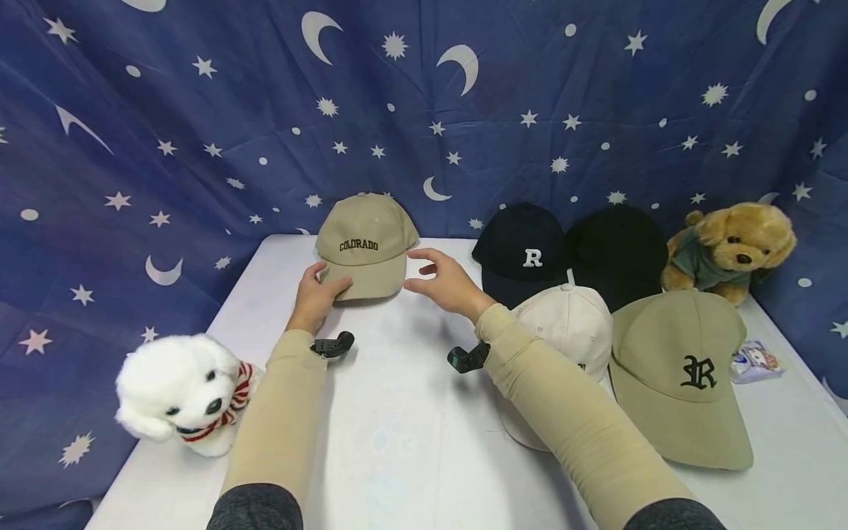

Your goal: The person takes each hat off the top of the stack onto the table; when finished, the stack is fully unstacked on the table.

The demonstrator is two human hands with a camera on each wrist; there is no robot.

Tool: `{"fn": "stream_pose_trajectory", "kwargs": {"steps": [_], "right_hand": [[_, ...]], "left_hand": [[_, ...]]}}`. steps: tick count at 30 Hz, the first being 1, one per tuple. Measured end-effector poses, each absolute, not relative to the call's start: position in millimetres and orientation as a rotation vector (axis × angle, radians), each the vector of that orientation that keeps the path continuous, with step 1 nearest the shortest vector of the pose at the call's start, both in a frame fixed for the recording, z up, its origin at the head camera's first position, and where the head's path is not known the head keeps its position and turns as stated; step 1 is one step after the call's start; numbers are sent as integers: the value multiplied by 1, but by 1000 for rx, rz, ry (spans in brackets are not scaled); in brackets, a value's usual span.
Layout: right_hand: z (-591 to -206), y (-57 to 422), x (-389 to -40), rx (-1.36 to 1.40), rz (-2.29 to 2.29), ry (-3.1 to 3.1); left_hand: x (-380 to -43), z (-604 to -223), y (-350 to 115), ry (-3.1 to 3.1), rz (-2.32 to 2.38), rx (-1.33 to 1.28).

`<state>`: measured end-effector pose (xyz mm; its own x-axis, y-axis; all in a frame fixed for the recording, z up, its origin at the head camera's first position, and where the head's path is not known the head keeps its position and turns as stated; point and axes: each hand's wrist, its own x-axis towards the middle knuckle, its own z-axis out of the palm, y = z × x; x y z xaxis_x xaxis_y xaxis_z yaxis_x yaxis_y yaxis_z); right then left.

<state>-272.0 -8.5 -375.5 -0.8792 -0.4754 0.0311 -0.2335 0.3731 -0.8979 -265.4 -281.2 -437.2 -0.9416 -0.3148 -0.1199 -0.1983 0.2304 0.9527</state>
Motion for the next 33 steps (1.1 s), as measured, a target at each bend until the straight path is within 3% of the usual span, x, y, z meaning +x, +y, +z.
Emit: {"fn": "stream_pose_trajectory", "kwargs": {"steps": [33], "right_hand": [[-381,2,-276,-587,-1494,2405]], "left_hand": [[-255,-433,-275,-2592,-1644,447]]}}
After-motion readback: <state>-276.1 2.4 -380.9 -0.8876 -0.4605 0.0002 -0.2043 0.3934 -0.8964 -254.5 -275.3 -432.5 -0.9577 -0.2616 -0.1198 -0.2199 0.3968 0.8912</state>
